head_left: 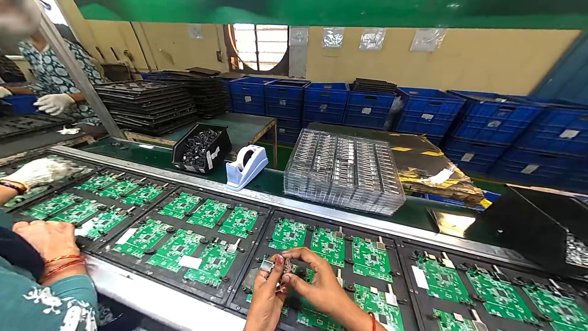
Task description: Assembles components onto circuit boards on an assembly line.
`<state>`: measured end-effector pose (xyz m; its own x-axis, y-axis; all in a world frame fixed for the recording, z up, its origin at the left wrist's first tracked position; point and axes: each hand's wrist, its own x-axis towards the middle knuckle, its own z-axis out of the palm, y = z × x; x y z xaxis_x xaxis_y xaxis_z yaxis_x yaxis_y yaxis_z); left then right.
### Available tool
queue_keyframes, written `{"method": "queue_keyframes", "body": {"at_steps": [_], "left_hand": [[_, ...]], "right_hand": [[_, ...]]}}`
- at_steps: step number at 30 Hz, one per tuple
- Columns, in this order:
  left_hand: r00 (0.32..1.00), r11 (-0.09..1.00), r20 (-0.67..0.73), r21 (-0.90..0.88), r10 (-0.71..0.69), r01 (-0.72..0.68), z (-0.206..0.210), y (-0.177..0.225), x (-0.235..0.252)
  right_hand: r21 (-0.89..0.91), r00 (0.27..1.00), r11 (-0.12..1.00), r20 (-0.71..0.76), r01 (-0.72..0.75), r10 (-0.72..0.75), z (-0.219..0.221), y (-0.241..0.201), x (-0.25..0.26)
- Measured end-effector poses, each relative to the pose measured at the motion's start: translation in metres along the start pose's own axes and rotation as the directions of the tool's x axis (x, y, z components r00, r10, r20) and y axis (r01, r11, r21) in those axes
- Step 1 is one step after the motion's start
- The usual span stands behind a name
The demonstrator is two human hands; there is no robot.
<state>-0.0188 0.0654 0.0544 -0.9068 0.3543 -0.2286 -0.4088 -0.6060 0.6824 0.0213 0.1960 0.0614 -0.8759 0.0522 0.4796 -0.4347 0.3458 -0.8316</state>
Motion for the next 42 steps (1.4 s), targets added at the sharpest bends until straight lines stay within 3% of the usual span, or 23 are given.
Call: {"method": "queue_keyframes", "body": {"at_steps": [5,9,15,22,29,31,35,38,39,42], "left_hand": [[0.999,0.999,-0.002,0.026,0.046,-0.046,0.0,0.005,-0.002],[0.994,0.993,0.004,0.042,0.106,-0.106,-0.003,0.004,-0.001],[0.98,0.942,0.0,0.273,0.2,-0.193,-0.002,0.003,-0.002],[0.957,0.896,0.022,0.344,0.29,-0.28,-0.005,-0.002,-0.002],[0.961,0.895,0.03,0.358,0.274,-0.266,-0.001,-0.003,-0.003],[0.96,0.895,0.039,0.353,0.278,-0.274,-0.001,-0.004,-0.003],[0.948,0.879,0.107,0.355,0.3,-0.319,-0.004,-0.006,-0.002],[0.94,0.869,0.129,0.36,0.315,-0.34,-0.005,-0.007,0.0],[0.943,0.869,0.123,0.366,0.31,-0.333,-0.005,-0.007,0.0],[0.97,0.893,0.112,0.379,0.217,-0.244,-0.002,-0.003,-0.004]], "right_hand": [[0.045,0.988,0.991,-0.092,-0.123,0.127,-0.009,-0.001,0.013],[-0.253,0.967,0.934,-0.028,-0.252,0.253,-0.022,0.003,0.012],[-0.609,0.927,0.772,0.154,-0.182,0.341,-0.018,0.014,0.0],[-0.665,0.947,0.733,0.125,-0.142,0.297,-0.015,0.023,-0.004],[-0.702,0.895,0.687,0.166,-0.188,0.414,-0.021,0.012,0.0],[-0.733,0.871,0.657,0.196,-0.175,0.451,-0.025,0.005,0.0],[-0.819,0.749,0.565,0.314,-0.097,0.583,-0.034,-0.016,0.001],[-0.818,0.71,0.564,0.332,-0.111,0.621,-0.041,-0.018,-0.006],[-0.791,0.722,0.592,0.318,-0.155,0.614,-0.045,-0.016,-0.007],[-0.554,0.883,0.768,0.115,-0.322,0.454,-0.05,-0.006,-0.011]]}}
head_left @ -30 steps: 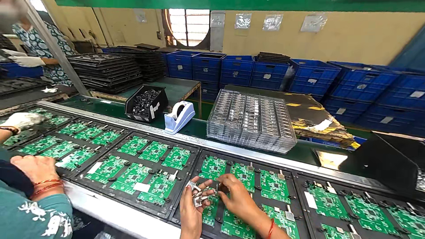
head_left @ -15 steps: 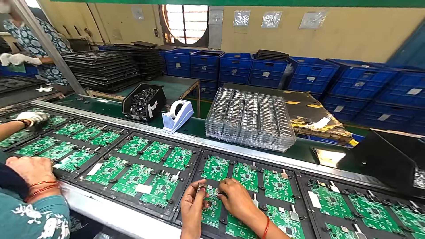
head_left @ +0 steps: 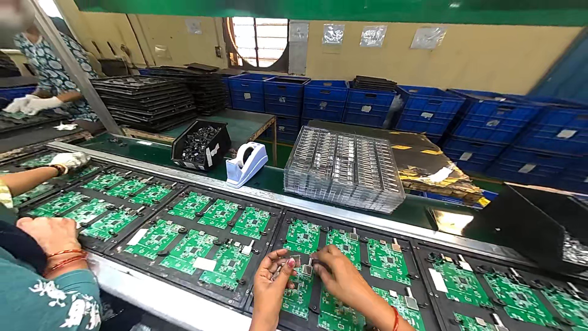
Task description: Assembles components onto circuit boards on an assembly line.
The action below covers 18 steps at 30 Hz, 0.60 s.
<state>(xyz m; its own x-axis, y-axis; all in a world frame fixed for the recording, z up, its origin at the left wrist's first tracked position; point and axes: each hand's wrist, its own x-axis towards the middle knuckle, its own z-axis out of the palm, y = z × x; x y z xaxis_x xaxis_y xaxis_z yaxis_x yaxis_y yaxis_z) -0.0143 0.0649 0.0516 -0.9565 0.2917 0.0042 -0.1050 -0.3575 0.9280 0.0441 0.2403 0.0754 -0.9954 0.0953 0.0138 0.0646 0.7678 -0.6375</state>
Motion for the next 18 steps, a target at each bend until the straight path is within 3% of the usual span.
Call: {"method": "queue_keyframes", "body": {"at_steps": [2,4,8,10,12,15,18], "left_hand": [[0.997,0.998,0.053,-0.032,-0.053,0.055,0.001,0.002,0.0],[0.988,0.991,0.117,-0.084,-0.098,0.108,0.0,0.002,-0.002],[0.962,0.949,0.192,-0.214,-0.192,0.232,-0.003,0.004,-0.001],[0.961,0.935,0.174,-0.247,-0.215,0.254,-0.003,0.004,0.0],[0.962,0.909,0.152,-0.322,-0.227,0.266,-0.004,0.003,0.002],[0.965,0.86,0.13,-0.438,-0.228,0.262,-0.006,-0.002,0.006],[0.972,0.88,0.103,-0.413,-0.211,0.235,-0.005,-0.003,0.008]], "right_hand": [[0.316,0.999,0.949,-0.037,0.016,-0.005,-0.005,-0.004,0.003],[0.598,0.997,0.8,0.029,0.042,-0.073,-0.006,-0.011,0.004],[0.774,0.987,0.627,0.016,0.088,-0.159,0.001,-0.018,0.007],[0.77,0.989,0.63,-0.013,0.104,-0.147,-0.004,-0.018,0.012],[0.686,0.994,0.72,-0.086,0.106,-0.065,-0.021,-0.016,0.022],[0.38,0.967,0.924,-0.246,0.035,0.065,-0.043,0.004,0.045],[0.111,0.967,0.991,-0.235,-0.08,0.104,-0.048,0.029,0.065]]}}
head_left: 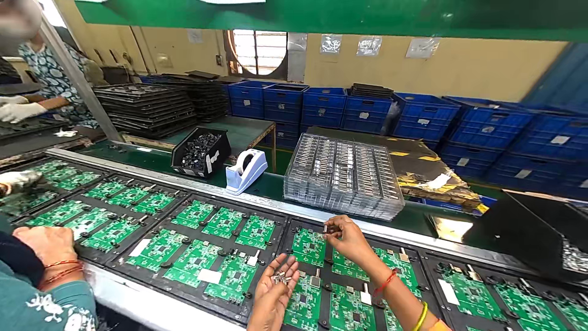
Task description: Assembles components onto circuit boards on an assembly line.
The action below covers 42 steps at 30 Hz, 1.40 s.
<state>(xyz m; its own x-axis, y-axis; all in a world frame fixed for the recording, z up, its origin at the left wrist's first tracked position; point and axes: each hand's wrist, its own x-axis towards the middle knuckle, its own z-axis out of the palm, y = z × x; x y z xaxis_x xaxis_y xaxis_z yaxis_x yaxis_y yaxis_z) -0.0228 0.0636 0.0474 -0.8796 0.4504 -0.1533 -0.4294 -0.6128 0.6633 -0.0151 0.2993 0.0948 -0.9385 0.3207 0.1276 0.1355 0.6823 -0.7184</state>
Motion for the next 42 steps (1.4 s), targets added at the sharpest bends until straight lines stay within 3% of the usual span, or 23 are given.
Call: {"method": "queue_keyframes", "body": {"at_steps": [8,19,25,29,31,33,35,36,38,42], "left_hand": [[0.999,0.997,-0.005,0.058,-0.05,0.05,0.001,0.002,-0.002],[0.994,0.988,-0.072,0.13,0.087,-0.077,0.005,0.0,-0.006],[0.985,0.963,-0.106,0.248,0.135,-0.105,0.012,0.001,-0.01],[0.983,0.942,-0.107,0.317,0.149,-0.108,0.011,0.003,-0.01],[0.982,0.935,-0.105,0.336,0.156,-0.113,0.01,0.003,-0.01],[0.973,0.924,-0.118,0.354,0.196,-0.143,0.009,0.003,-0.009],[0.959,0.912,-0.131,0.365,0.251,-0.189,0.007,0.002,-0.006],[0.952,0.909,-0.144,0.364,0.271,-0.204,0.007,0.001,-0.004],[0.94,0.917,-0.187,0.339,0.285,-0.211,0.006,0.0,-0.003],[0.94,0.941,-0.22,0.277,0.26,-0.195,0.006,0.0,-0.002]], "right_hand": [[-0.443,0.982,0.893,0.19,0.074,0.013,0.016,0.027,0.023],[-0.575,0.959,0.816,0.262,0.067,0.106,0.011,0.029,0.025],[-0.523,0.991,0.846,0.123,0.103,-0.045,0.016,0.046,0.005],[-0.702,0.974,0.709,0.205,0.075,0.1,0.016,0.03,-0.005],[-0.702,0.949,0.711,0.25,0.041,0.192,0.013,0.017,-0.006],[-0.539,0.962,0.838,0.266,0.092,0.066,0.014,0.003,-0.015],[-0.303,0.952,0.904,0.147,0.303,-0.269,0.03,-0.008,-0.033],[-0.23,0.897,0.869,0.038,0.437,-0.441,0.042,-0.014,-0.04],[-0.145,0.787,0.785,-0.056,0.603,-0.615,0.061,-0.032,-0.05],[-0.161,0.708,0.704,-0.045,0.691,-0.705,0.085,-0.048,-0.06]]}}
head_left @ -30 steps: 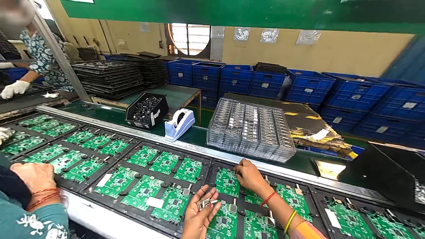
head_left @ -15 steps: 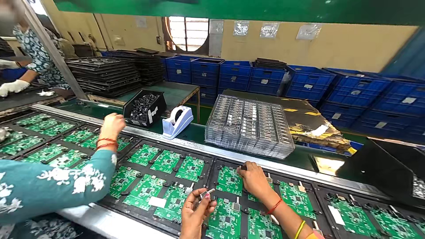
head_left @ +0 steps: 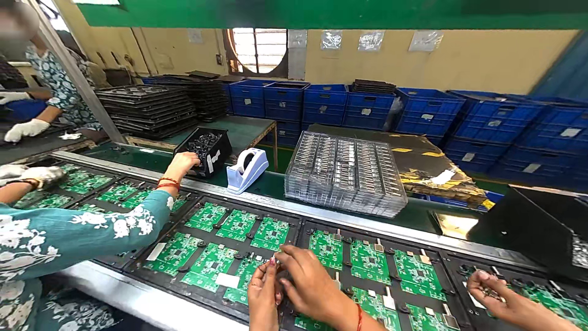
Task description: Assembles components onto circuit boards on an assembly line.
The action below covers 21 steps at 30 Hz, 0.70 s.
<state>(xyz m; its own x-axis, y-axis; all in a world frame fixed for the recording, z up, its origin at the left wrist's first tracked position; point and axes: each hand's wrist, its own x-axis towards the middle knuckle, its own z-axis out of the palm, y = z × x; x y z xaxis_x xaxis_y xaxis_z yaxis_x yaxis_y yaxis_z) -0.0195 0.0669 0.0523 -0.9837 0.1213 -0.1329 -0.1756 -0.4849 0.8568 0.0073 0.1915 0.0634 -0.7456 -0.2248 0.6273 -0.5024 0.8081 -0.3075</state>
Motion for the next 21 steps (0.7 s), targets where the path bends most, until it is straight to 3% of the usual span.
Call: {"method": "queue_keyframes", "body": {"at_steps": [5,10,14,17,21], "left_hand": [[1.0,1.0,-0.014,0.009,0.006,-0.006,0.001,0.002,-0.001],[1.0,0.999,-0.029,-0.041,0.003,-0.004,0.001,0.001,0.0],[0.997,0.996,-0.028,-0.058,-0.07,0.069,-0.002,0.004,0.001],[0.998,1.0,0.067,-0.001,0.021,-0.021,-0.006,-0.002,-0.002],[0.969,0.975,0.235,0.191,0.069,-0.116,-0.001,0.006,-0.023]], "right_hand": [[-0.167,0.986,0.985,-0.16,0.029,-0.056,0.021,-0.002,0.0],[-0.193,0.984,0.981,-0.164,0.032,-0.064,0.024,-0.002,0.006],[-0.021,0.977,0.987,-0.15,-0.157,0.152,0.015,0.009,0.019],[0.01,0.926,0.932,-0.11,-0.363,0.362,0.005,0.036,0.033],[-0.084,0.81,0.82,0.129,-0.566,0.572,-0.006,0.066,0.048]]}}
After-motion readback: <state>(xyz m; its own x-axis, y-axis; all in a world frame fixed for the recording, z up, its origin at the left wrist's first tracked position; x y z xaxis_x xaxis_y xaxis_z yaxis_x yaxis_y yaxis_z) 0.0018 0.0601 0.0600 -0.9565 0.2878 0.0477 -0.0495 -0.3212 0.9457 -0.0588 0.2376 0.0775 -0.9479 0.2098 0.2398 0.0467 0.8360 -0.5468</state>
